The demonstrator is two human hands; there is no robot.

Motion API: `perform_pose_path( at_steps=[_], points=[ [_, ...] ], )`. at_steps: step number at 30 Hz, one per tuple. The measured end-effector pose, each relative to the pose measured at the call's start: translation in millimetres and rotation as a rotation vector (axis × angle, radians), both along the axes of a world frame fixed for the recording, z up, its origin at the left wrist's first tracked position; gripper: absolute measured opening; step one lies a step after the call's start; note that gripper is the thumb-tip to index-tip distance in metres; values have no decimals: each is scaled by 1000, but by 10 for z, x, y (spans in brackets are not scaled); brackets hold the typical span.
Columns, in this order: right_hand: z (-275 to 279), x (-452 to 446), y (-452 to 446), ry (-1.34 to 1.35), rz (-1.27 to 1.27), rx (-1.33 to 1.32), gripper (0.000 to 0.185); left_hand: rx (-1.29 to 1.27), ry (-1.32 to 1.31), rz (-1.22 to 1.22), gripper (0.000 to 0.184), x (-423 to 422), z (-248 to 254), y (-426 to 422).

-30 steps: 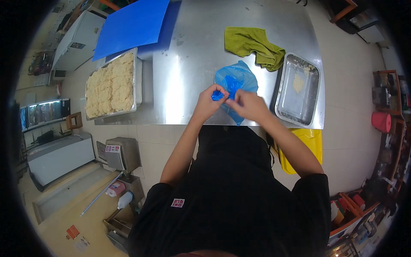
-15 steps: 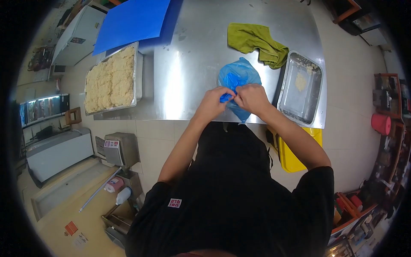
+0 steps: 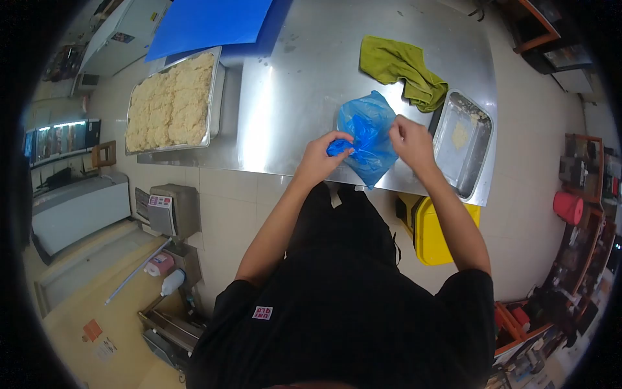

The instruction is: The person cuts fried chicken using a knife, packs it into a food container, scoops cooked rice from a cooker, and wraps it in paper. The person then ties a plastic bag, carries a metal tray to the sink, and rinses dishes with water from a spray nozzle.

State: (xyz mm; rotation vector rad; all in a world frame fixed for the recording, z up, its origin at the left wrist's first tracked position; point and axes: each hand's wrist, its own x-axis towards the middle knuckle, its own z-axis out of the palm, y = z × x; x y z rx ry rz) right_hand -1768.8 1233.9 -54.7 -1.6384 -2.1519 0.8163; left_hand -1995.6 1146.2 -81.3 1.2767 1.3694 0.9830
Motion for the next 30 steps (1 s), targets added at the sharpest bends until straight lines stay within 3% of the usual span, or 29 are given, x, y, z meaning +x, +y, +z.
perform_pose_path(
  at_steps=[3, 4, 8, 11, 12, 15, 17, 24, 27, 30],
  points=[
    [263, -292, -288, 155, 233, -23, 16, -20, -93, 42, 28, -37, -100, -26],
    [309, -341, -359, 34, 318, -24, 17, -20, -113, 56, 29, -27, -131, -42],
    [24, -385, -450, -131, 306, 13, 17, 5, -154, 77, 33, -36, -190, -98],
    [-80, -387, -592, -324, 243, 40, 19, 29, -12, -103, 33, 5, -315, -4],
    [-197, -387, -645, -372, 243, 95, 20, 233, -6, -115, 32, 81, -604, 90],
    [-641, -332, -771, -310, 169, 160, 28, 278, 127, -89, 23, 286, -848, 201],
    [-572, -406, -819, -206, 165, 211, 26, 288, 93, -55, 27, 332, -996, 217],
    [-322, -517, -904, -201, 259, 299, 20, 326, 100, 24, 35, 253, -696, 79],
    [-401, -601, -883, -127, 226, 289, 19, 231, 89, 55, 37, 224, -607, 119],
    [-312, -647, -838, -98, 194, 300, 20, 246, 69, 136, 38, 354, -976, 285]
  ],
)
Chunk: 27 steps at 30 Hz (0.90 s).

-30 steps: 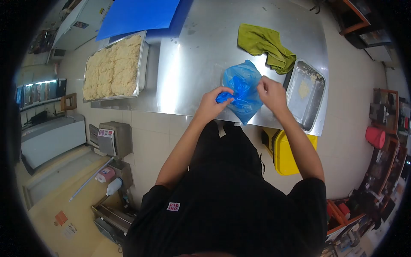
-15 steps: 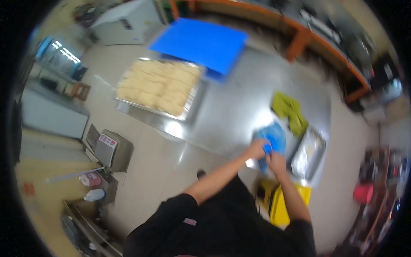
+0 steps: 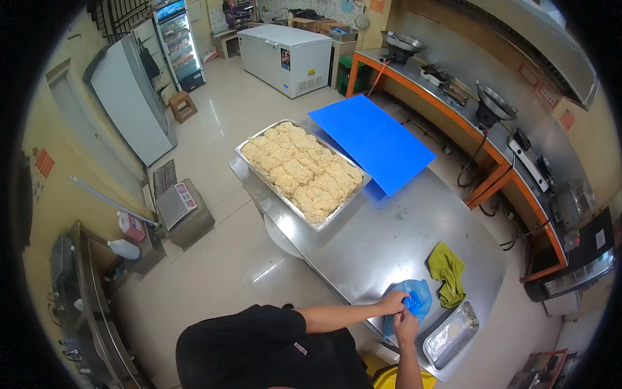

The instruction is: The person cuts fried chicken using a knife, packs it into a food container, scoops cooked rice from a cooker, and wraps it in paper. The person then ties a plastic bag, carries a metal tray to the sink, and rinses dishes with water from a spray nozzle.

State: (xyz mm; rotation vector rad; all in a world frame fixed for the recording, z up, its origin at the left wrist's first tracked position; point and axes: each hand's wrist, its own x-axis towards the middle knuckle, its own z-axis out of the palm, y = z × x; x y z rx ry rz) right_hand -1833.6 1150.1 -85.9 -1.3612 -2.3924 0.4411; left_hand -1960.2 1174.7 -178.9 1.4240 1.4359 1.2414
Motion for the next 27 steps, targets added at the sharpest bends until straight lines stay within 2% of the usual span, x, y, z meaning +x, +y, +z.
perform_pose_path(
  at_steps=[2, 4, 7, 8, 11, 14, 15, 16, 17, 19, 20, 22, 24, 26, 27],
  points=[
    [-112, 262, 192, -105, -1, 30, 21, -41, -41, -83, 39, -104, 224, -19],
    [-46, 449, 423, -95, -38, 23, 19, -55, -35, -141, 40, -161, 616, -112],
    [135, 432, 507, -36, -76, -57, 22, -5, -25, -124, 39, -119, 757, -79],
    [171, 427, 513, -10, -79, -85, 24, 71, -23, -104, 33, -118, 723, -55],
    [138, 290, 302, -8, 109, -134, 24, -70, -126, -59, 33, -193, 679, -29],
    [219, 112, 204, 4, 124, -282, 20, -71, -186, -30, 33, -169, 667, -59],
    [96, 236, 317, -22, 71, -202, 20, -63, -206, -23, 32, -183, 679, -55],
    [-82, 464, 475, -44, 16, -119, 20, -67, -125, -146, 44, -252, 533, -4],
    [-183, 622, 587, -65, -42, -31, 21, -86, -167, -186, 49, -274, 433, -30],
    [-29, 629, 681, 96, -172, -148, 20, -109, -249, -265, 60, -314, 338, -75],
    [59, 548, 694, 182, -238, -208, 24, -161, -173, -381, 74, -530, 458, -125],
    [156, 188, 460, 227, -135, -78, 28, -171, -186, -444, 69, -1003, 653, -361],
    [114, -104, 294, 102, 32, 181, 27, -211, -265, -498, 60, -1464, 606, -716],
    [-212, -86, 338, 52, -83, 209, 24, -315, -347, -475, 55, -2057, 602, -1267],
    [-296, -35, 379, 26, -144, 223, 25, -263, -314, -422, 53, -2339, 456, -1587]
  ],
)
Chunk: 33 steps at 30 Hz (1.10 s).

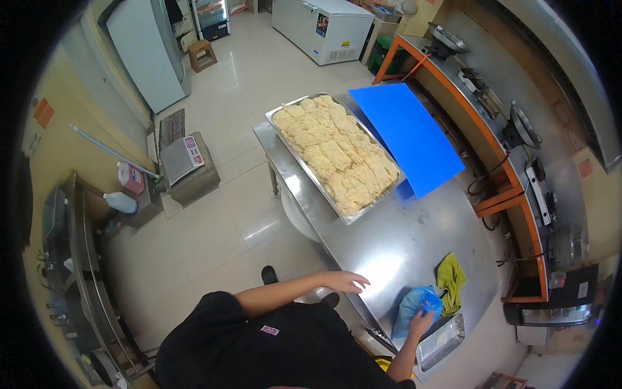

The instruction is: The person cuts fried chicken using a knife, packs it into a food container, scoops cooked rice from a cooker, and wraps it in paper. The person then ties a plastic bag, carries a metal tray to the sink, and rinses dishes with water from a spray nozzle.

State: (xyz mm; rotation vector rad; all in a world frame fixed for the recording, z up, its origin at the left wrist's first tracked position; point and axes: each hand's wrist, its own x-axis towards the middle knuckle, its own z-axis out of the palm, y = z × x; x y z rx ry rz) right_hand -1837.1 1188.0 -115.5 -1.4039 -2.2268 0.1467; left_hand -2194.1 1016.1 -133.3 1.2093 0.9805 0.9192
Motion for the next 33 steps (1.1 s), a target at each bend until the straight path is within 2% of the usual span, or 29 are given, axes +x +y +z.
perform_pose_path(
  at_steps=[1, 3, 4, 5, 7, 10, 11, 13, 14, 15, 16, 18, 20, 22, 24, 25, 26, 27, 28, 30, 32, 33],
  points=[
    [51, -20, 23, -161, -392, -175, 36, 52, 30, 57, 51, -322, -203, -319],
    [71, 83, 70, 246, -413, -6, 45, -87, -224, 307, 45, -905, -414, -1177],
    [157, 138, 49, 277, -428, 41, 45, -209, -360, 429, 46, -1203, -615, -1679],
    [307, 139, 3, 310, -443, 83, 44, -399, -362, 630, 45, -1479, -661, -2173],
    [729, -75, -103, 189, -516, 158, 43, -519, -336, 1002, 41, -1955, -980, -3150],
    [1438, -655, -128, 358, -383, 208, 42, -609, -332, 1415, 46, -2629, -764, -4183],
    [1636, -832, -114, 411, -378, 246, 41, -574, -324, 1507, 47, -2804, -656, -4335],
    [2326, -1431, -232, 441, -215, 325, 35, -493, -299, 1672, 50, -3213, -451, -4528],
    [2517, -1495, -97, 473, -136, 252, 37, -453, -290, 1667, 50, -3404, -359, -4500],
    [2713, -1859, -105, 624, -25, 224, 33, -413, -279, 1642, 50, -3570, -268, -4333],
    [3063, -2477, -374, 682, -65, 158, 29, -376, -270, 1603, 51, -3719, -168, -4113],
    [3384, -3072, -420, 615, 245, 92, 28, -256, -292, 1467, 50, -3979, 125, -3523],
    [3659, -3891, -638, 624, 231, 15, 31, -137, -307, 1310, 46, -4153, 550, -2866],
    [3804, -4760, -793, 653, 371, -41, 33, 13, -247, 1154, 41, -4373, 1021, -2284],
    [3772, -5574, -771, 590, 592, -53, 37, 207, -96, 1018, 42, -4639, 1539, -1863],
    [3736, -6021, -814, 591, 664, -82, 33, 303, 0, 953, 45, -4776, 1874, -1728],
    [3693, -6483, -856, 589, 747, -121, 28, 477, 210, 948, 48, -4952, 2266, -1606],
    [3563, -6962, -835, 501, 854, 55, 21, 630, 435, 936, 51, -5139, 2576, -1510],
    [3506, -7441, -921, 427, 922, 55, 19, 682, 510, 976, 52, -5338, 2759, -1405],
    [3339, -8400, -1134, 366, 1089, 51, 23, 704, 666, 1084, 52, -5815, 2859, -1262],
    [3070, -9309, -1320, 425, 1248, -23, 28, 650, 799, 1190, 49, -6390, 2652, -1175],
    [2986, -9728, -1411, 466, 1317, -84, 30, 619, 807, 1282, 39, -6750, 2506, -1209]
  ],
)
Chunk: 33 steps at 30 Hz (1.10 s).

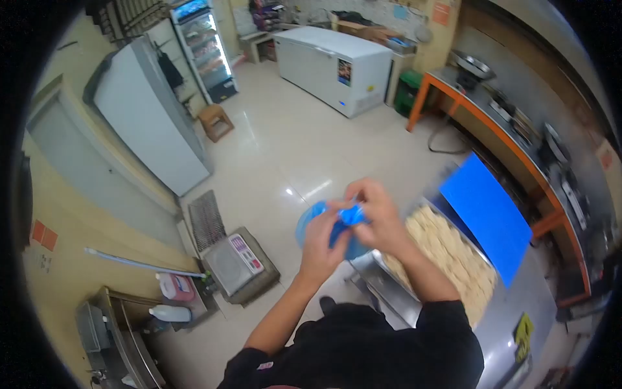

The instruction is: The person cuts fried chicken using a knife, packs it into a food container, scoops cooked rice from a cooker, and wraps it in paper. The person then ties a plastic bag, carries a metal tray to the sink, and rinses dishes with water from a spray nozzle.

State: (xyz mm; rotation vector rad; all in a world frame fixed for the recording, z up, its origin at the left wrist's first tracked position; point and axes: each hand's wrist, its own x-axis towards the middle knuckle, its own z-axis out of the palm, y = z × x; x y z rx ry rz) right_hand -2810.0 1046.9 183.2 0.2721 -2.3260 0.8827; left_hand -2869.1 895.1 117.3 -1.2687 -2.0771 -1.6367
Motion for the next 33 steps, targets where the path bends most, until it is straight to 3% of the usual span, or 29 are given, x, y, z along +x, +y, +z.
perform_pose_path(
  at_steps=[4, 7, 10, 13, 16, 20, 22, 24, 27, 31, 33],
  points=[
    [-342, -1492, -291, -124, 223, -336, 26, -80, -65, 196, 22, -1305, -216, -264],
    [-498, -2487, -339, -111, 331, -195, 25, -102, 126, 290, 16, -2157, -346, -326],
    [-502, -3237, -325, -174, 339, -186, 33, -65, -348, 267, 13, -2919, -498, -366],
    [-719, -3803, -100, -308, 229, -230, 25, 181, -563, 228, 13, -3694, -678, -189],
    [-818, -4300, 314, -505, 114, -37, 20, 112, -550, 104, 14, -4412, -701, 153],
    [-1108, -4890, 628, -532, -105, -86, 16, -120, -459, -38, 12, -5206, -721, 776],
    [-1409, -5237, 916, -488, -136, -110, 19, -110, -447, -71, 14, -5594, -831, 1085],
    [-1317, -5612, 1127, -531, -99, -242, 20, -93, -456, -72, 14, -6007, -936, 1450],
    [-1396, -6342, 1669, -553, -102, -288, 21, 25, -840, -223, 14, -6801, -1534, 2154],
    [-1687, -7220, 2889, -502, -390, -165, 21, 88, -805, -388, 17, -7769, -1668, 2914],
    [-1900, -7590, 3338, -512, -412, -229, 21, -40, -682, -397, 17, -8200, -1663, 3222]
  ],
)
